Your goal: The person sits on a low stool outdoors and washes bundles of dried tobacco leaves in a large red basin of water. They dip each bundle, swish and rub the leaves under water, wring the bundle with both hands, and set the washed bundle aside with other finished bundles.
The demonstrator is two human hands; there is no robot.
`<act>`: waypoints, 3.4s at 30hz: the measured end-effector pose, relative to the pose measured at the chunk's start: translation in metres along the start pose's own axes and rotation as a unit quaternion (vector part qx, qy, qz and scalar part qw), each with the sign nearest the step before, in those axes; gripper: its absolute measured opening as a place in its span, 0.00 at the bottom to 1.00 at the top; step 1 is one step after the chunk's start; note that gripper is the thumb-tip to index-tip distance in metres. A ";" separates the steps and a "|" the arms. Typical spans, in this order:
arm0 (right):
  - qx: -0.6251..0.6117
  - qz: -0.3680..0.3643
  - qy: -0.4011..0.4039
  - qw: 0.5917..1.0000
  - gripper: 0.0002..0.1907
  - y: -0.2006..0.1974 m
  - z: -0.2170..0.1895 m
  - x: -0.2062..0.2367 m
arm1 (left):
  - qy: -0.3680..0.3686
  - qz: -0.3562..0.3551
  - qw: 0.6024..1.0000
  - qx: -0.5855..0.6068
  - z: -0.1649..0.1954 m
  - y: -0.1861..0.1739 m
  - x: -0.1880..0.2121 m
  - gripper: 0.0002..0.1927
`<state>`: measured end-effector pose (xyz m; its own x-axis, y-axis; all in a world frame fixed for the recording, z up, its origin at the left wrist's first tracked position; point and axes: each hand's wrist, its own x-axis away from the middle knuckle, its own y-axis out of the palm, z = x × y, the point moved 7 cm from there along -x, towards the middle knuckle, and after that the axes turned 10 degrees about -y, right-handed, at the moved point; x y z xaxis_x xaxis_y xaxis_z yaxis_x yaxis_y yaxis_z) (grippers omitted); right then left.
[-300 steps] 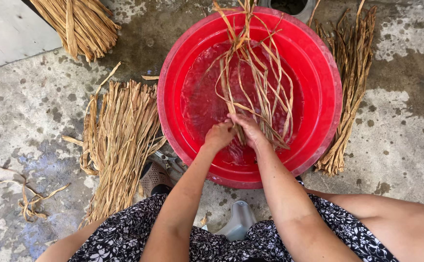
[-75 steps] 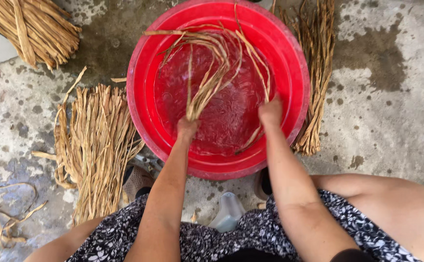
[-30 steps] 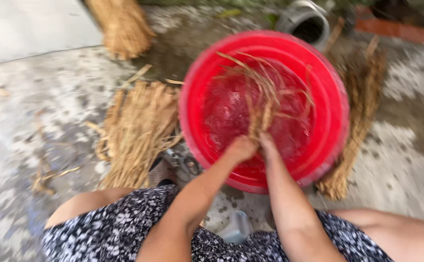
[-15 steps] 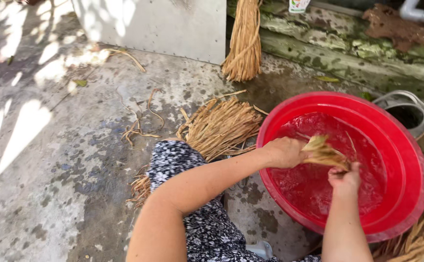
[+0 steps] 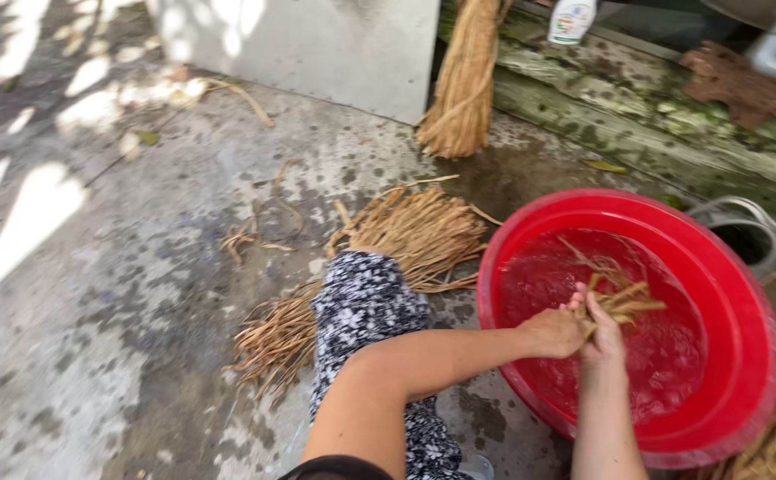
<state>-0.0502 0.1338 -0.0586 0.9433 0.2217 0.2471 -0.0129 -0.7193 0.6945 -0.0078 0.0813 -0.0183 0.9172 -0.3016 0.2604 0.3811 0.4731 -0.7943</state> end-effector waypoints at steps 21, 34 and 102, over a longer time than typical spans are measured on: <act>-0.084 0.305 -0.046 0.948 0.65 -0.181 -0.075 0.006 | -0.125 0.000 0.894 0.430 -0.057 -0.059 0.029 0.13; 0.076 0.232 0.031 0.969 0.10 -0.110 0.051 0.001 | -0.150 -0.031 0.975 0.162 -0.036 0.027 0.031 0.21; -0.205 0.346 -0.138 0.905 0.24 -0.253 -0.051 0.025 | -0.199 -0.200 0.937 0.206 -0.022 -0.090 0.108 0.14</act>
<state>-0.0400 0.3552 -0.1937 0.7083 -0.4021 0.5802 -0.7011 -0.3050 0.6445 0.0544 -0.0117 0.0693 0.6309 -0.2286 0.7415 0.6406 0.6926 -0.3315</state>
